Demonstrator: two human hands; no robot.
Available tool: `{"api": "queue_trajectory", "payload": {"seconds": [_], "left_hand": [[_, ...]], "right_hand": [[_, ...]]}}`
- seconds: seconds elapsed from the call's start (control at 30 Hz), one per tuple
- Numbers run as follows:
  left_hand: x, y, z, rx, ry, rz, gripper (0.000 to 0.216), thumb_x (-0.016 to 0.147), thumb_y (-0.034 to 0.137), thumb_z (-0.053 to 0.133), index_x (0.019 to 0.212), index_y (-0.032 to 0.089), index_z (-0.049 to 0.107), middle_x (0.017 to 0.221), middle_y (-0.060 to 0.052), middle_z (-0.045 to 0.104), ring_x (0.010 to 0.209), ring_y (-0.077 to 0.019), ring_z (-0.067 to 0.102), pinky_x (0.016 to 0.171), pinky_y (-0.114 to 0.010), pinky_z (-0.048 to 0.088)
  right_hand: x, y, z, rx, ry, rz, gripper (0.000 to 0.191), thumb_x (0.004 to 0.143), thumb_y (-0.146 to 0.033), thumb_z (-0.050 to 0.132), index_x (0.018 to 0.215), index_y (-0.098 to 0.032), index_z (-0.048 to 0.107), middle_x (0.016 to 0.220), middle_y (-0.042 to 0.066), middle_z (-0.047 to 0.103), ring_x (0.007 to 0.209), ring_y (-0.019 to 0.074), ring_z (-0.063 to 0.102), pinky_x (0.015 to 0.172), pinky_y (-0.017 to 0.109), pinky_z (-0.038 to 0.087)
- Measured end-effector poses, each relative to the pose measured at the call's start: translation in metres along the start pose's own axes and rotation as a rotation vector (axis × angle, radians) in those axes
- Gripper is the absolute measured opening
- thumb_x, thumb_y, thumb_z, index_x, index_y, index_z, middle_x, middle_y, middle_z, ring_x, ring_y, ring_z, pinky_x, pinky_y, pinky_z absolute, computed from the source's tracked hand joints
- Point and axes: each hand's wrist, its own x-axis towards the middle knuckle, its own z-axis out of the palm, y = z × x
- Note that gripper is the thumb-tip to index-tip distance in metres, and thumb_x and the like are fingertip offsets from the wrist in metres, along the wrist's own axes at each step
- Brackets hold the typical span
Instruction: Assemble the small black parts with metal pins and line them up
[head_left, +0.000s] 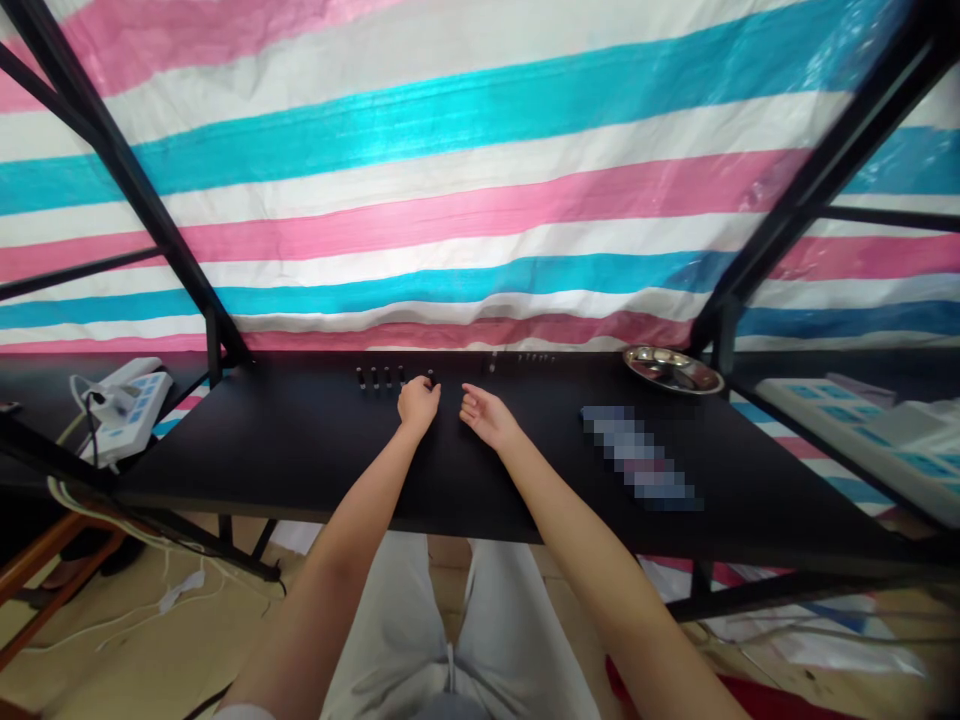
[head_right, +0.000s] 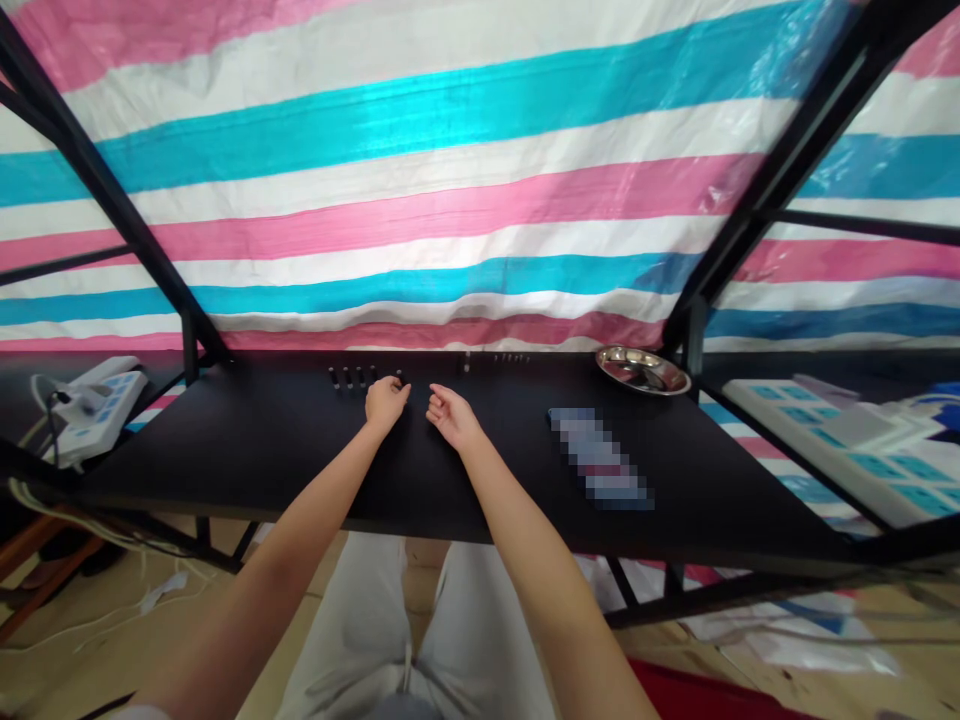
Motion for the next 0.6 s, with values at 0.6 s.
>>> {"api": "queue_trajectory", "payload": {"seconds": [0.6], "left_hand": [[0.033, -0.007, -0.002, 0.358, -0.073, -0.070, 0.026, 0.080, 0.030, 0.049, 0.090, 0.012, 0.064, 0.095, -0.019, 0.064, 0.090, -0.0288, 0.062, 0.074, -0.036, 0.046]], "right_hand": [[-0.001, -0.007, 0.002, -0.073, 0.073, -0.102, 0.009, 0.072, -0.027, 0.056, 0.068, -0.020, 0.052, 0.045, -0.008, 0.030, 0.036, 0.0052, 0.024, 0.037, 0.022, 0.025]]}}
